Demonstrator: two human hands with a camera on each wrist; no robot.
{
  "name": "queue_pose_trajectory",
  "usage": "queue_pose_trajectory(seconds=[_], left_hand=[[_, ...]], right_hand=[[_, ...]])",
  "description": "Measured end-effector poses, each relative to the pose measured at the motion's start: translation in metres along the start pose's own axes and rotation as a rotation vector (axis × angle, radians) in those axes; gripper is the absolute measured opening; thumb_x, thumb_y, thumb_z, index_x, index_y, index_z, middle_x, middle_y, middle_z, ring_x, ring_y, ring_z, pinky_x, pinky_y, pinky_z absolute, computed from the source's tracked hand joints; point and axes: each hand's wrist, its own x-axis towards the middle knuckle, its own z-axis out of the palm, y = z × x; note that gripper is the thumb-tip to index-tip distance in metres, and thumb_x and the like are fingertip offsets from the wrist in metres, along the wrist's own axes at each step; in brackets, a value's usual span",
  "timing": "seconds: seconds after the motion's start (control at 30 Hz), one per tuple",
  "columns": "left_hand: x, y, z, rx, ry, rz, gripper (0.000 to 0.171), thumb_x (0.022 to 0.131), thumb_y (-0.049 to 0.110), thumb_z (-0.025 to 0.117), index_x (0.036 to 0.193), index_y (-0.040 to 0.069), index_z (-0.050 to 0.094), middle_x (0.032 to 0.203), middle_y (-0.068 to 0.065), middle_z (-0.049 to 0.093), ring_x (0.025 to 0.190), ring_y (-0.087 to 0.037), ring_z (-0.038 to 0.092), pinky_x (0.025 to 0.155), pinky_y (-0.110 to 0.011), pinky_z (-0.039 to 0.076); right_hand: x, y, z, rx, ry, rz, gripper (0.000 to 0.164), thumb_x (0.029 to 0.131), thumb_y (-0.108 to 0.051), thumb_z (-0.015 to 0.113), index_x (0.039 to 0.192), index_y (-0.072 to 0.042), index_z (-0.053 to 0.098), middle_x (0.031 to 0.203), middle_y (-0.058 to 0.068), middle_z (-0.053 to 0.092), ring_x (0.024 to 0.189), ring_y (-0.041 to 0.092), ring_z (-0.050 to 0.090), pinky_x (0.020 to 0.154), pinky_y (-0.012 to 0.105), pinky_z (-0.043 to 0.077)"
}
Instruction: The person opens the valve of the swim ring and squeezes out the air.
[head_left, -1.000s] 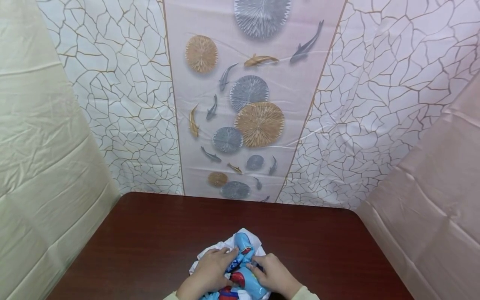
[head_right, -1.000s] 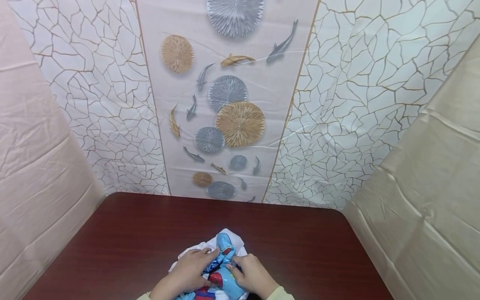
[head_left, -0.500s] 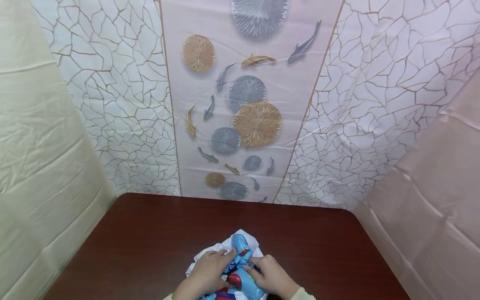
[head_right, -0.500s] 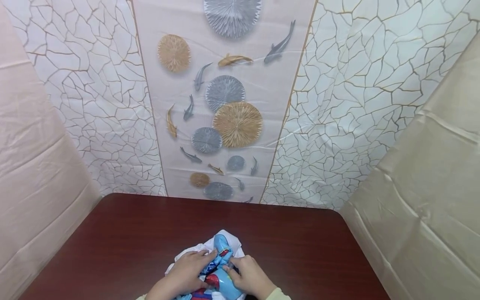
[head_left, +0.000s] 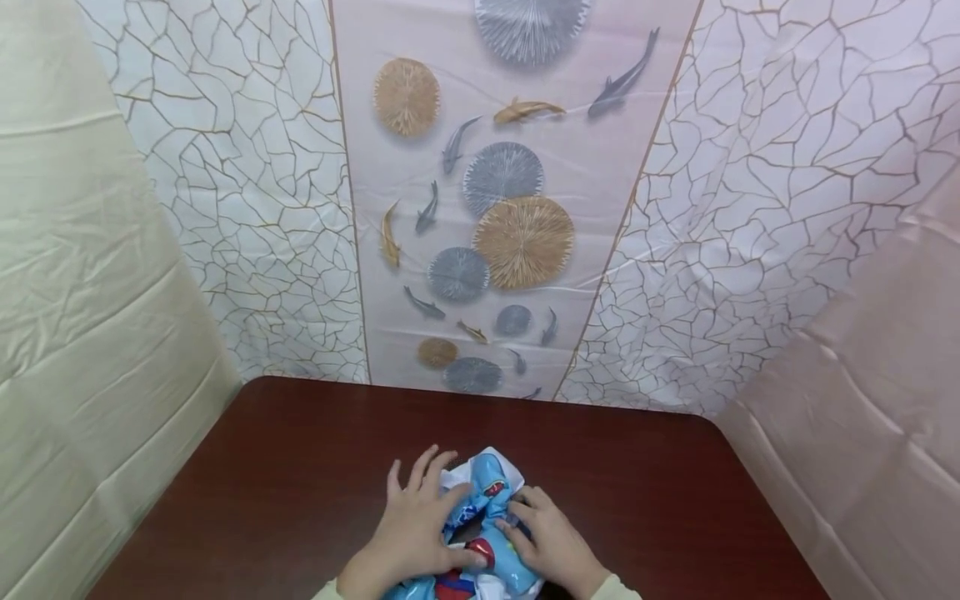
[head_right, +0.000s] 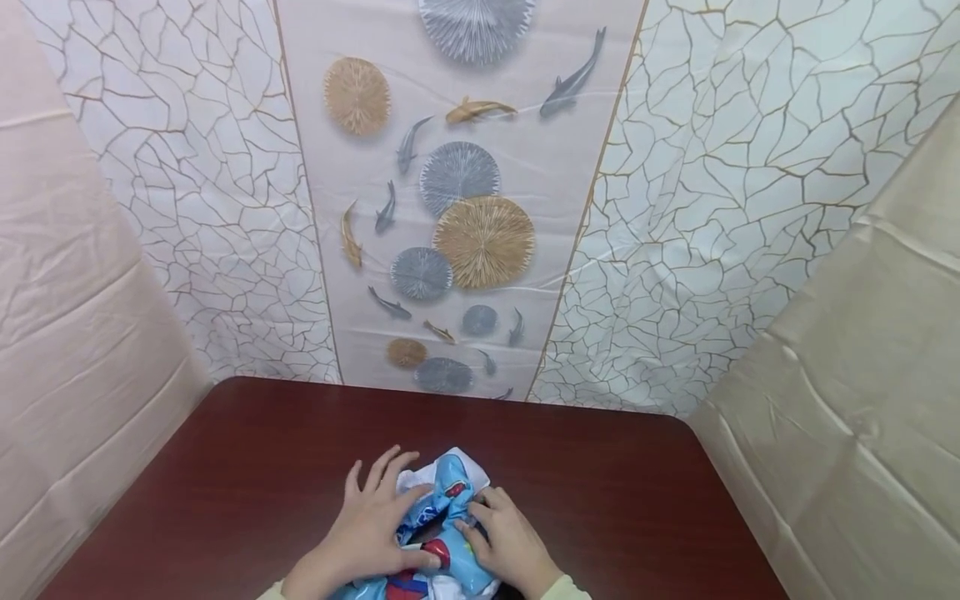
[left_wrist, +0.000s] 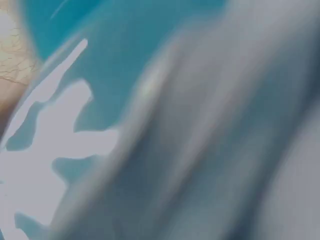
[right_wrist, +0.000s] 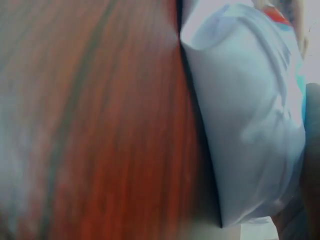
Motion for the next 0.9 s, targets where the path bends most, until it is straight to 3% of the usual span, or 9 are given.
queue_pose_trajectory(seconds=[0.07,0.13,0.23,0.3,0.37,0.47,0.63,0.77,0.9], left_hand=[[-0.005,-0.004,-0.012,-0.093,-0.083,-0.043,0.109,0.067,0.093,0.055,0.152,0.025,0.047,0.164,-0.010,0.023,0.150,-0.037,0.016,0.107,-0.076,0.017],[-0.012,-0.009,-0.025,-0.203,-0.209,-0.085,0.119,0.067,0.088,0.063,0.157,0.015,0.035,0.165,-0.013,0.022,0.151,-0.039,0.014,0.109,-0.074,0.018],[-0.024,-0.017,-0.037,-0.310,-0.379,-0.090,0.130,0.064,0.075,0.078,0.159,0.003,0.024,0.165,-0.018,0.018,0.151,-0.043,0.009,0.112,-0.069,0.018],[-0.028,-0.020,-0.041,-0.344,-0.442,-0.073,0.132,0.063,0.069,0.083,0.159,0.002,0.021,0.165,-0.019,0.016,0.151,-0.045,0.003,0.114,-0.068,0.016],[-0.030,-0.021,-0.040,-0.344,-0.462,-0.050,0.132,0.063,0.068,0.084,0.159,0.003,0.020,0.166,-0.018,0.015,0.151,-0.044,-0.001,0.115,-0.066,0.016],[-0.031,-0.020,-0.033,-0.309,-0.422,-0.017,0.135,0.060,0.071,0.082,0.160,0.004,0.019,0.166,-0.018,0.012,0.152,-0.042,-0.001,0.116,-0.064,0.014],[-0.030,-0.015,-0.009,-0.179,-0.250,0.023,0.145,0.056,0.081,0.077,0.161,0.004,0.012,0.167,-0.017,0.004,0.152,-0.041,0.002,0.116,-0.067,0.010],[-0.023,-0.010,0.008,-0.136,-0.153,0.008,0.151,0.053,0.090,0.069,0.162,0.010,0.003,0.169,-0.011,-0.005,0.153,-0.039,-0.002,0.114,-0.070,0.006],[-0.014,-0.006,0.021,-0.057,-0.073,0.036,0.152,0.052,0.098,0.059,0.162,0.010,0.001,0.167,-0.010,-0.013,0.153,-0.039,-0.003,0.110,-0.076,0.005]], right_hand=[[0.000,0.000,-0.001,-0.039,-0.004,0.011,0.022,0.099,-0.036,0.064,0.097,-0.016,0.073,0.096,-0.012,0.054,0.083,0.004,0.045,0.070,0.024,0.046],[-0.001,0.000,-0.002,-0.041,-0.016,0.020,0.022,0.099,-0.037,0.064,0.095,-0.017,0.072,0.093,-0.012,0.053,0.081,0.005,0.044,0.069,0.024,0.045],[0.000,0.000,-0.002,-0.011,-0.052,0.028,0.023,0.099,-0.039,0.063,0.093,-0.018,0.070,0.086,-0.013,0.049,0.076,0.004,0.043,0.065,0.022,0.042],[0.000,0.001,-0.001,0.026,-0.079,0.024,0.022,0.100,-0.038,0.062,0.090,-0.020,0.068,0.081,-0.015,0.047,0.072,0.003,0.042,0.062,0.020,0.041],[0.001,0.002,0.001,0.071,-0.094,0.019,0.022,0.101,-0.037,0.061,0.085,-0.022,0.064,0.075,-0.016,0.045,0.069,0.002,0.041,0.060,0.019,0.040],[0.001,0.004,0.004,0.145,-0.088,0.004,0.025,0.102,-0.032,0.061,0.078,-0.025,0.056,0.070,-0.017,0.042,0.065,0.001,0.040,0.057,0.018,0.040],[0.000,0.005,0.008,0.225,-0.072,-0.036,0.032,0.101,-0.025,0.062,0.072,-0.025,0.048,0.067,-0.018,0.039,0.063,-0.001,0.038,0.056,0.017,0.040],[0.000,0.006,0.009,0.233,-0.078,-0.079,0.032,0.102,-0.022,0.062,0.072,-0.024,0.050,0.066,-0.018,0.041,0.064,-0.002,0.042,0.057,0.016,0.041],[-0.001,0.007,0.010,0.235,-0.123,-0.135,0.025,0.102,-0.019,0.061,0.078,-0.023,0.056,0.071,-0.017,0.048,0.068,-0.003,0.046,0.060,0.014,0.042]])
